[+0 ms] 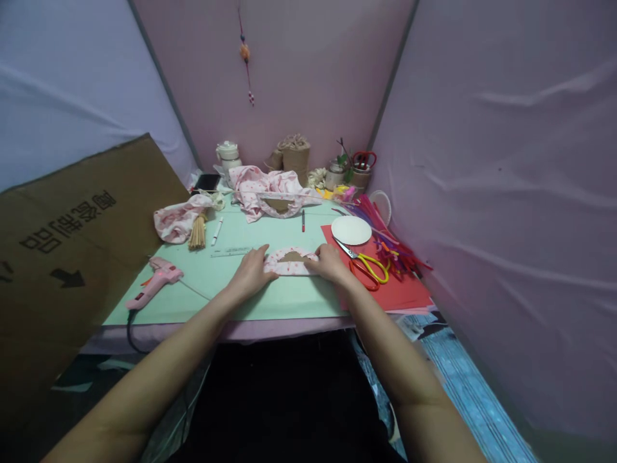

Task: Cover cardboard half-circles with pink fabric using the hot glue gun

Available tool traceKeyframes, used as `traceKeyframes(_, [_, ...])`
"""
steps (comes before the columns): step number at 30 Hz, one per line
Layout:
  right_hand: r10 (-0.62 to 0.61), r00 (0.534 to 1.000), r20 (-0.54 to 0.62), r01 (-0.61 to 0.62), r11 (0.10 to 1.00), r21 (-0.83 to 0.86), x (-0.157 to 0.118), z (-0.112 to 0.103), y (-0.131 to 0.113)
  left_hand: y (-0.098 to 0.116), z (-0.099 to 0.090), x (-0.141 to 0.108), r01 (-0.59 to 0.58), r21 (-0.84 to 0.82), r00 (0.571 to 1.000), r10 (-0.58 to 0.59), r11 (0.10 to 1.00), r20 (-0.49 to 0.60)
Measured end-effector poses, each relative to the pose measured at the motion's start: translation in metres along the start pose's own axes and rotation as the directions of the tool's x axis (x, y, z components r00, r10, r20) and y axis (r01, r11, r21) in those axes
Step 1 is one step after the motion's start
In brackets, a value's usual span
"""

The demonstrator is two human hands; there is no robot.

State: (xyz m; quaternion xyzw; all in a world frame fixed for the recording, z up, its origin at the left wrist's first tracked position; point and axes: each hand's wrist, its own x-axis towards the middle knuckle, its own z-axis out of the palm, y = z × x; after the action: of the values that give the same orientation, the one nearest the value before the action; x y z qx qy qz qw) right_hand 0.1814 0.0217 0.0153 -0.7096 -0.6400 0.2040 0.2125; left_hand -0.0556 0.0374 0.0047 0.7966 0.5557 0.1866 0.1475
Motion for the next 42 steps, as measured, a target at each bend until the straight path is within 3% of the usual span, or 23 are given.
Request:
traceKeyframes(5, [0.019,0.999,0.034,-0.028,0.958,0.284,-0.013,-0.001,-0.004,0.0,0.002,-0.008,0.055,-0.273,0.99,-0.087,0.961,-0.107])
traceKeyframes(7, [0.003,0.999,0.037,-0.022,0.852,0.523,-0.019,-0.002,-0.003,-0.001,-0.002,-0.011,0.09,-0.45,0.98,-0.159,0.889,-0.118])
traceKeyframes(10, [-0.003,1.0,0.014,-0.01,0.583,0.813,-0.028,-0.004,-0.004,0.0,-0.01,-0.017,0.169,-0.746,0.975,-0.22,0.645,0.03])
traceKeyframes(11, [0.005,1.0,0.006,-0.008,0.543,0.84,-0.031,-0.005,-0.005,0.001,-0.012,-0.019,0.21,-0.819,0.969,-0.225,0.533,0.102])
traceKeyframes(14, [0.021,1.0,0.014,-0.023,0.534,0.845,-0.042,-0.011,-0.007,0.006,-0.017,-0.026,0.283,-0.921,0.94,-0.267,0.266,0.212])
traceKeyframes(16, [0.004,0.999,0.052,-0.045,0.542,0.839,-0.05,-0.015,-0.009,0.01,-0.021,-0.032,0.269,-0.944,0.927,-0.316,0.193,0.2])
traceKeyframes(25, [0.056,0.995,0.087,-0.103,0.522,0.847,-0.07,-0.023,-0.016,0.015,-0.041,-0.047,0.294,-0.944,0.935,-0.25,0.152,0.251])
traceKeyframes(30, [0.076,0.987,0.138,-0.158,0.485,0.86,-0.074,-0.023,-0.016,0.014,-0.036,-0.051,0.231,-0.962,0.953,-0.231,0.146,0.194])
traceKeyframes(36, [0.099,0.991,0.094,-0.131,0.506,0.853,-0.078,-0.02,-0.017,0.013,-0.028,-0.054,0.235,-0.964,0.951,-0.236,0.127,0.201])
traceKeyframes(42, [0.094,0.994,0.059,-0.102,0.554,0.826,-0.083,-0.015,-0.024,0.006,-0.016,-0.052,0.098,-0.965,0.966,-0.258,0.245,0.032])
